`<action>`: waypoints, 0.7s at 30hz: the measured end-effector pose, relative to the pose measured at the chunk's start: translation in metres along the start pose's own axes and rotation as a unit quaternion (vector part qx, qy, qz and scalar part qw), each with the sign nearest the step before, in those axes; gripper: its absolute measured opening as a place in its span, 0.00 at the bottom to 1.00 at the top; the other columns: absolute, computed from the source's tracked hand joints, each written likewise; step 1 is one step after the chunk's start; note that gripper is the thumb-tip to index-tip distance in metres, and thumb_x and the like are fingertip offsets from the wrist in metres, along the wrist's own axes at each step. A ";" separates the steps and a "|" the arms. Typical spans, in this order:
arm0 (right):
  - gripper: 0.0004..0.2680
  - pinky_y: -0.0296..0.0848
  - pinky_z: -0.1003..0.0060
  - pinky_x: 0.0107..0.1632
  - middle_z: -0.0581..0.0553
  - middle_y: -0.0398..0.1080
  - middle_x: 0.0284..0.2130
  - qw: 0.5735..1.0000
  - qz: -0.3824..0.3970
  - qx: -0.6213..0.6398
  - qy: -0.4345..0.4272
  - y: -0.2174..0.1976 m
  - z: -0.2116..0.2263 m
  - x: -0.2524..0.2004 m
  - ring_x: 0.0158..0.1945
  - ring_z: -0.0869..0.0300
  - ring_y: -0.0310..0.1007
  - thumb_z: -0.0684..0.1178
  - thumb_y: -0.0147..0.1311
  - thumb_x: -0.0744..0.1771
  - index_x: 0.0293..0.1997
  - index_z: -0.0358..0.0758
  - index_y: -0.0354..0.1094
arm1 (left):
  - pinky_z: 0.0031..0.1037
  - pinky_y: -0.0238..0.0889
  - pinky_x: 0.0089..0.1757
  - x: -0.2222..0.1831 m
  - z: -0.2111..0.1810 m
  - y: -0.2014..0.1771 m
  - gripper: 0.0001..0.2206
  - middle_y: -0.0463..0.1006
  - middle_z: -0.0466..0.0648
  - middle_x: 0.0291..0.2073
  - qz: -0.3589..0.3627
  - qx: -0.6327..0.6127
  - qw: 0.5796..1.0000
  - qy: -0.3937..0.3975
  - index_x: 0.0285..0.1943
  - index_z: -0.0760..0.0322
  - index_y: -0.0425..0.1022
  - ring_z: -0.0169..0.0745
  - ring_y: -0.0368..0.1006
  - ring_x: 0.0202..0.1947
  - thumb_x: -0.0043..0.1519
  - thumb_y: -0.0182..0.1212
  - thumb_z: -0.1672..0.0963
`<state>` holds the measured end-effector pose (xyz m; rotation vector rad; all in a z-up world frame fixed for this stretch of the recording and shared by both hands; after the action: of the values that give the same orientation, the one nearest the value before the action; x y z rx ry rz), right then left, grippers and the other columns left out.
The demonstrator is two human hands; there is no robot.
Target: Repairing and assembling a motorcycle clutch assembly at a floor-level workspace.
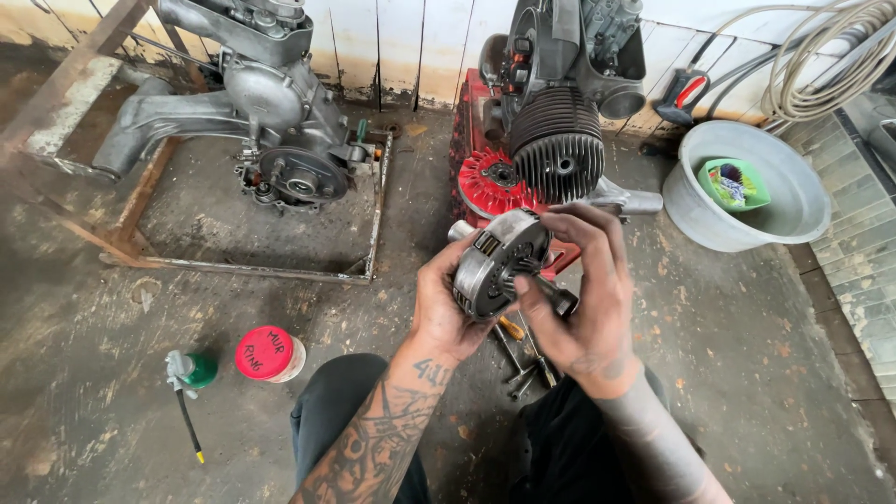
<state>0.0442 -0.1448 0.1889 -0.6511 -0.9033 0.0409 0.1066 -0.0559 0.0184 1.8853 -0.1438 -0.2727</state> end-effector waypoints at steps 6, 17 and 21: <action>0.23 0.71 0.56 0.56 0.28 0.66 0.59 0.998 -0.020 -0.043 -0.033 0.010 0.004 -0.007 0.56 0.43 0.70 0.39 0.59 0.62 0.63 0.23 0.57 | 0.24 0.68 0.34 -0.004 -0.007 0.000 0.15 0.81 0.50 0.40 -0.012 -0.018 1.000 0.017 0.52 0.70 0.76 0.37 0.76 0.35 0.64 0.54 0.54; 0.18 0.79 0.66 0.58 0.35 0.73 0.47 0.975 -0.129 0.156 0.093 -0.047 -0.034 0.003 0.50 0.54 0.76 0.24 0.34 0.63 0.54 0.27 0.66 | 0.51 0.73 0.46 0.000 -0.017 0.002 0.24 0.78 0.62 0.49 -0.014 -0.060 0.998 0.013 0.61 0.74 0.69 0.59 0.77 0.47 0.63 0.49 0.50; 0.18 0.78 0.65 0.59 0.35 0.71 0.49 0.963 -0.041 0.245 0.106 -0.061 -0.079 -0.003 0.51 0.54 0.74 0.25 0.33 0.64 0.56 0.28 0.64 | 0.50 0.75 0.46 0.003 -0.040 0.010 0.25 0.75 0.65 0.54 0.026 -0.042 0.995 0.082 0.67 0.76 0.64 0.61 0.75 0.50 0.66 0.43 0.51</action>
<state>0.0865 -0.2346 0.1850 -0.1518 -0.6743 0.1152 0.1200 -0.0226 0.0398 1.8092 -0.0682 -0.0875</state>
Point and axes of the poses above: each hand's wrist, its own x-axis towards the middle knuckle, its own y-axis out of the palm, z = x × y, the point moved 9 cm from there along x, towards the middle knuckle
